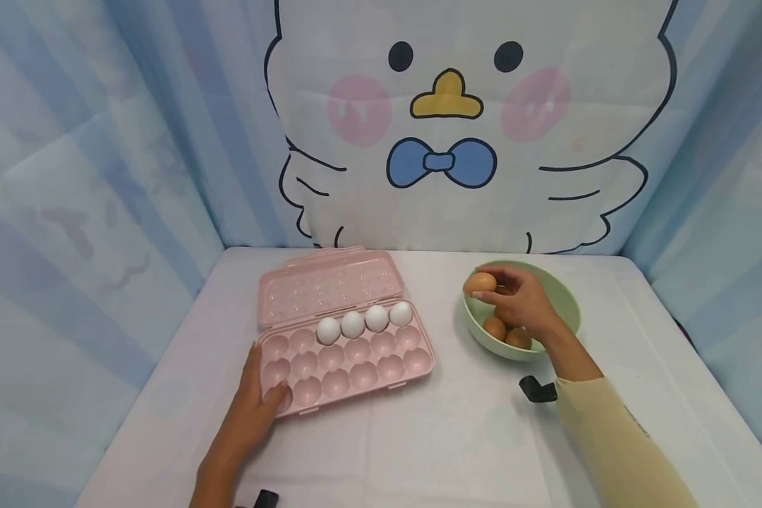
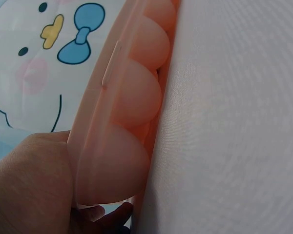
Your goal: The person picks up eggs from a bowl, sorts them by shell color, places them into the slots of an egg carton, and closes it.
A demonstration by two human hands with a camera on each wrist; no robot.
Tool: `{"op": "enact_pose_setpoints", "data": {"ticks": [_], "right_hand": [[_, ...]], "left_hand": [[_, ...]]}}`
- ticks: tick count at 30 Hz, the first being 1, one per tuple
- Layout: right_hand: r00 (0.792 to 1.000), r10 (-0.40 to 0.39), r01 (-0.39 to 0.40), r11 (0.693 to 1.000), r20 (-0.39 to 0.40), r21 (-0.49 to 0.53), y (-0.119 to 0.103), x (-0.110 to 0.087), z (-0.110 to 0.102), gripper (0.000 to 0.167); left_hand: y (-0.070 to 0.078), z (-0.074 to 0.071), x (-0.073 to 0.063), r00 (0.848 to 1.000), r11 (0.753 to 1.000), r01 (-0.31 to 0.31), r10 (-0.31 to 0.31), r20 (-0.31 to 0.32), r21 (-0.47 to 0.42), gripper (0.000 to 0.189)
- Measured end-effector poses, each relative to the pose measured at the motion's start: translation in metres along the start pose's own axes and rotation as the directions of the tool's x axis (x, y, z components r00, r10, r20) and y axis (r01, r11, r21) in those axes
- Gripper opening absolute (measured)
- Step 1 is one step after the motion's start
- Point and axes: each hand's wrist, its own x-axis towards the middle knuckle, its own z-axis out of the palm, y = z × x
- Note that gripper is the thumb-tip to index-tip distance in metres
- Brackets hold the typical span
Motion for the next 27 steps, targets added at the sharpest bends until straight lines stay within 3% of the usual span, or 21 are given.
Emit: {"op": "enact_pose_setpoints", "data": {"ticks": [5,9,18,27], "right_hand": [[0.997,0.003,-0.004,1.0,0.071,0.016,-0.016,0.001,0.021,0.058],[0.994,-0.002,-0.001,1.0,0.11,0.022,-0.025,0.004,0.034,0.053],[0.98,-0.063,0.057,0.998,0.19,0.036,-0.028,0.009,0.055,0.046],[0.967,-0.093,0.059,0.987,0.239,0.148,-0.027,0.009,0.077,0.051]], "left_hand": [[0.0,0.0,0.001,1.0,1.0,0.007,-0.007,0.005,0.002,0.09],[-0.001,0.0,0.001,1.0,1.0,0.006,-0.006,0.006,-0.002,0.09],[-0.002,0.001,0.0,1.0,1.0,-0.024,0.024,-0.008,-0.005,0.089],[0.0,0.0,0.0,1.0,1.0,-0.005,0.005,-0.003,0.005,0.089]]}}
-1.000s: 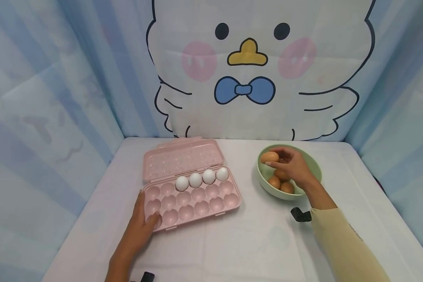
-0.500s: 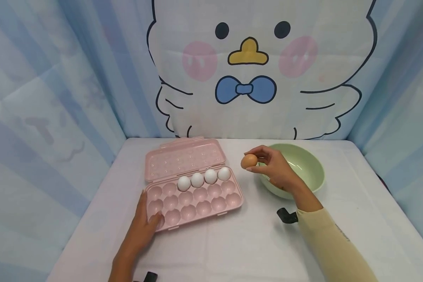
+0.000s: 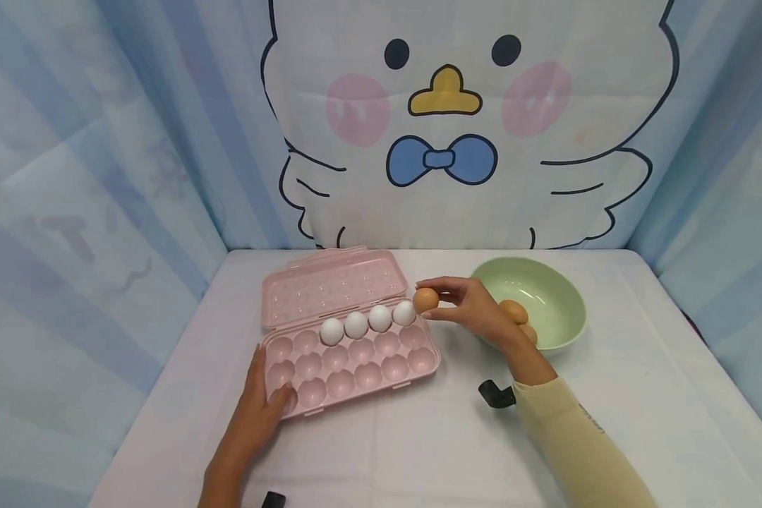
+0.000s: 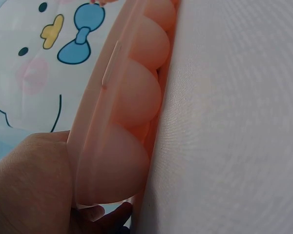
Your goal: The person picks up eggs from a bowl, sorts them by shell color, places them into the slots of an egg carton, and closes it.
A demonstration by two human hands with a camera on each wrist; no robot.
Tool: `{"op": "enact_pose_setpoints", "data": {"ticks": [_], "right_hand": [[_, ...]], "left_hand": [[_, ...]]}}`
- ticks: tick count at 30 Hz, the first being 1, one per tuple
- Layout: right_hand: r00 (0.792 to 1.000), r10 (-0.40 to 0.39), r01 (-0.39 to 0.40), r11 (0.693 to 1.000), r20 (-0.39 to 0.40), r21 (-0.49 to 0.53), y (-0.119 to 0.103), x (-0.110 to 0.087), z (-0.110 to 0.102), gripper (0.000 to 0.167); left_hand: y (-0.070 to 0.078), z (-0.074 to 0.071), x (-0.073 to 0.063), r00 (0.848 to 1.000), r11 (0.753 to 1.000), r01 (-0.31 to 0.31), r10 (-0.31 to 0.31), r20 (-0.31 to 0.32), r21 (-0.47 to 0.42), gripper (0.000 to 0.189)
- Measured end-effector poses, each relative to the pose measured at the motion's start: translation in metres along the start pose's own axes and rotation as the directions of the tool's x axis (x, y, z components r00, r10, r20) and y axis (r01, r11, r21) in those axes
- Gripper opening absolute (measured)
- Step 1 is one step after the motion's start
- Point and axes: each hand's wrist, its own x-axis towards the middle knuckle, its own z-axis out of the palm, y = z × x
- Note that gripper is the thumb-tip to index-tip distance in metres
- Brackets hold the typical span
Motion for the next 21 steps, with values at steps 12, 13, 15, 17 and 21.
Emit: {"op": "enact_pose_setpoints", "data": {"ticks": [12,13,15,17,21], "right_hand": [[1.0,0.017,-0.016,1.0,0.025,-0.012,0.023,-0.003,0.024,0.051],[0.999,0.025,-0.025,0.999,0.02,-0.021,0.025,-0.004,0.025,0.05],[0.999,0.043,-0.043,0.998,0.007,-0.039,0.028,-0.006,0.027,0.047],[0.999,0.051,-0.051,0.997,0.001,-0.056,0.03,-0.007,0.028,0.046],[0.998,0.064,-0.063,0.994,0.01,-0.088,0.034,-0.009,0.029,0.045]], "left_hand": [[0.002,0.002,-0.002,1.0,1.0,0.022,-0.022,0.004,0.003,0.09],[0.002,0.002,-0.002,1.0,1.0,0.021,-0.021,0.004,0.003,0.09],[0.002,0.003,-0.001,1.0,1.0,0.016,-0.016,0.005,0.003,0.089],[0.002,0.002,-0.001,1.0,1.0,0.013,-0.013,0.005,0.003,0.089],[0.003,0.001,-0.001,1.0,1.0,0.004,-0.004,-0.001,0.011,0.089]]}}
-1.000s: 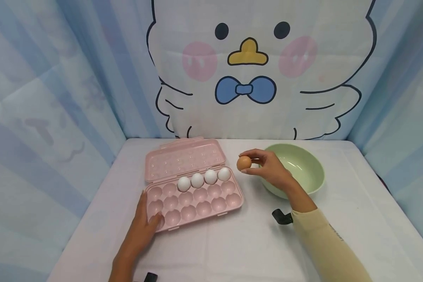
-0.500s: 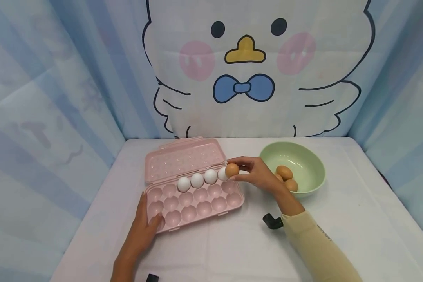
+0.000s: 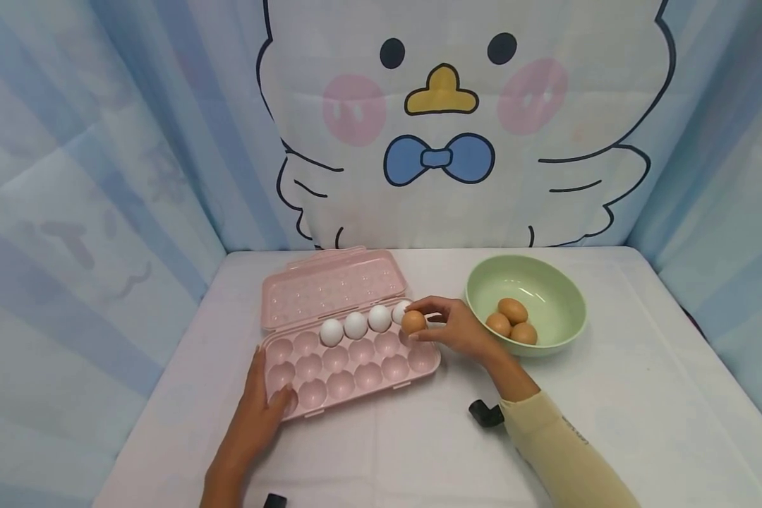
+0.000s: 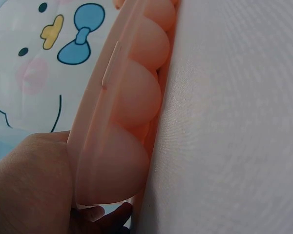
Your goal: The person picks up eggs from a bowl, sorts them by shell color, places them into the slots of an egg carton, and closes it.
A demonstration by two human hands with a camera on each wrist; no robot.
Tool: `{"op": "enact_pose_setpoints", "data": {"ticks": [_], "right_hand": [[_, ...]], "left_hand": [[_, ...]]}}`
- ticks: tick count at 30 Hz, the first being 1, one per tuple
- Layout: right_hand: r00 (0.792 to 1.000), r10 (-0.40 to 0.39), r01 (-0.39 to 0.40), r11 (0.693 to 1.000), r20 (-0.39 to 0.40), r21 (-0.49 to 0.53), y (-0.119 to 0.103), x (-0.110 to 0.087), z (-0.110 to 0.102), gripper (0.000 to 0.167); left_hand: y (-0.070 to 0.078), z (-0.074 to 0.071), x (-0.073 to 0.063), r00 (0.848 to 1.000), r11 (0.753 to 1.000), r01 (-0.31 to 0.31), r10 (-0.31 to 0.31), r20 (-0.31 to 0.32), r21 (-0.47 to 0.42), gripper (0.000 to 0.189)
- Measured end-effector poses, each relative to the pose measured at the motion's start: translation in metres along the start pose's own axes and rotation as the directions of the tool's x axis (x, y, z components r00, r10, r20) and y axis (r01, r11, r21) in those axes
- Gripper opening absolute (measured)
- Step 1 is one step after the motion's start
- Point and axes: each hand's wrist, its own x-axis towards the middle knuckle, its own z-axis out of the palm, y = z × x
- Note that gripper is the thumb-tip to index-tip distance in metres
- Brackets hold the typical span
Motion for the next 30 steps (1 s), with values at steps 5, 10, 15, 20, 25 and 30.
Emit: {"op": "enact_pose_setpoints", "data": {"ticks": [5,10,15,20,25,30], "right_hand": [[1.0,0.006,-0.006,1.0,0.003,-0.004,0.005,-0.003,0.002,0.048],[1.0,-0.015,0.015,1.0,0.004,0.007,0.008,-0.004,0.005,0.048],[1.0,-0.025,0.025,1.0,0.006,0.001,0.008,-0.003,0.006,0.047],[1.0,-0.023,0.023,1.0,0.011,0.003,0.008,-0.004,0.007,0.047],[0.999,-0.033,0.033,0.999,0.012,0.007,0.009,-0.005,0.008,0.045],[0.999,-0.048,0.048,0.999,0.01,-0.006,0.011,-0.004,0.008,0.041]], "left_hand": [[-0.001,-0.001,0.0,1.0,1.0,-0.014,0.014,-0.006,0.007,0.088],[-0.001,-0.001,0.0,1.0,1.0,-0.003,0.003,-0.005,0.014,0.089],[0.0,-0.002,0.0,1.0,1.0,-0.001,0.001,-0.011,0.017,0.089],[-0.002,-0.001,0.001,1.0,1.0,-0.004,0.004,-0.01,0.012,0.089],[-0.003,0.001,0.001,1.0,1.0,-0.018,0.018,-0.011,0.004,0.088],[-0.003,0.001,0.0,1.0,1.0,-0.019,0.019,-0.011,0.004,0.089]]}}
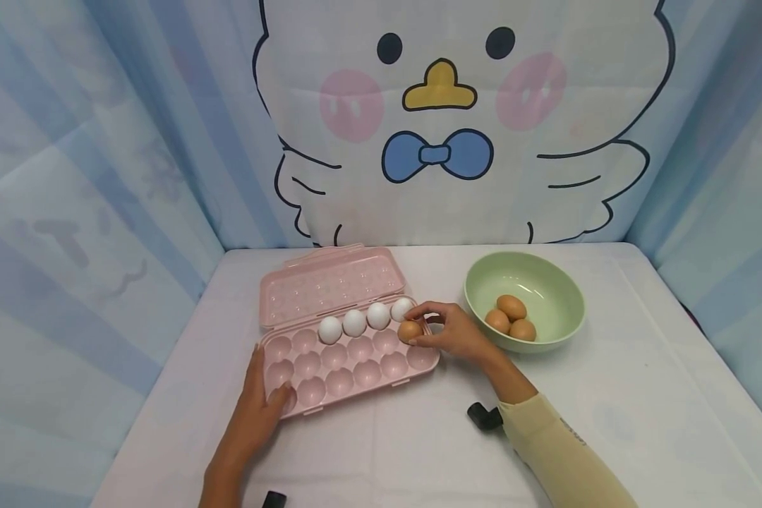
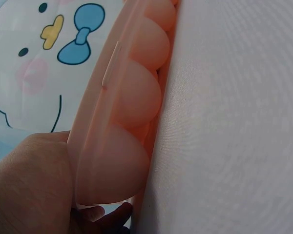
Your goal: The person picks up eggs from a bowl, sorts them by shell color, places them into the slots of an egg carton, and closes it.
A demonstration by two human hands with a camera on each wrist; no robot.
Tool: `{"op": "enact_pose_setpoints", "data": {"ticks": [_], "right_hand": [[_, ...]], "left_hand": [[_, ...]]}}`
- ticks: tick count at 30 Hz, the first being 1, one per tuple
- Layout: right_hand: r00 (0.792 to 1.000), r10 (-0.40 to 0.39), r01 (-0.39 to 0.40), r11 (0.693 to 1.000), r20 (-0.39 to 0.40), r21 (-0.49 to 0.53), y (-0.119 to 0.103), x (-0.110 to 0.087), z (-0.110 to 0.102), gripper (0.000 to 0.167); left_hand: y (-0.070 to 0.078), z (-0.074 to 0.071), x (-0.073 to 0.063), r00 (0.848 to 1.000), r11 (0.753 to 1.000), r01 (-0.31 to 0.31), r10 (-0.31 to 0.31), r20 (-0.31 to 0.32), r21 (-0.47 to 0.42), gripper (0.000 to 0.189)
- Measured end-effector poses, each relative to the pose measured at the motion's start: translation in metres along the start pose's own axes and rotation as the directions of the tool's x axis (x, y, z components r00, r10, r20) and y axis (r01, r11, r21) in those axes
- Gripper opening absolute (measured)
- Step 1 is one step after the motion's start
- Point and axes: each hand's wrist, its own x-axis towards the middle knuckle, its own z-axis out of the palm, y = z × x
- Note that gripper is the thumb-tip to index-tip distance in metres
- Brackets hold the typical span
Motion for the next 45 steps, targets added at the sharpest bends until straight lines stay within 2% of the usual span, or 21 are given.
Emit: {"op": "enact_pose_setpoints", "data": {"ticks": [12,20,29,33,37,41,45], "right_hand": [[0.999,-0.033,0.033,0.999,0.0,-0.042,0.001,0.001,-0.008,0.041],[1.0,-0.003,0.004,0.998,0.025,-0.058,-0.004,0.0,-0.011,0.042],[0.999,-0.041,0.04,0.999,0.021,0.012,-0.021,-0.004,-0.021,0.038],[0.998,-0.062,0.062,0.996,0.002,0.061,-0.035,-0.002,-0.03,0.037],[0.998,-0.05,0.052,0.996,-0.038,0.071,-0.046,-0.004,-0.041,0.036],[0.997,-0.032,0.033,0.999,-0.067,0.012,-0.05,-0.01,-0.058,0.037],[0.994,0.03,-0.038,0.996,-0.101,-0.078,-0.045,-0.021,-0.082,0.038]], "left_hand": [[0.003,0.003,0.002,1.0,1.0,0.019,-0.019,0.003,-0.01,0.09],[0.003,0.005,0.002,1.0,1.0,0.016,-0.016,0.004,-0.019,0.09],[0.004,0.003,0.0,0.999,0.999,0.031,-0.031,0.019,-0.01,0.09],[0.005,0.001,0.0,1.0,1.0,0.027,-0.027,0.015,-0.007,0.091],[0.005,-0.001,0.001,0.999,1.0,0.027,-0.027,0.021,-0.007,0.091],[0.005,-0.002,0.001,0.999,0.999,0.039,-0.039,0.026,0.001,0.091],[0.003,-0.002,0.001,0.998,0.999,0.047,-0.047,0.036,0.006,0.091]]}}
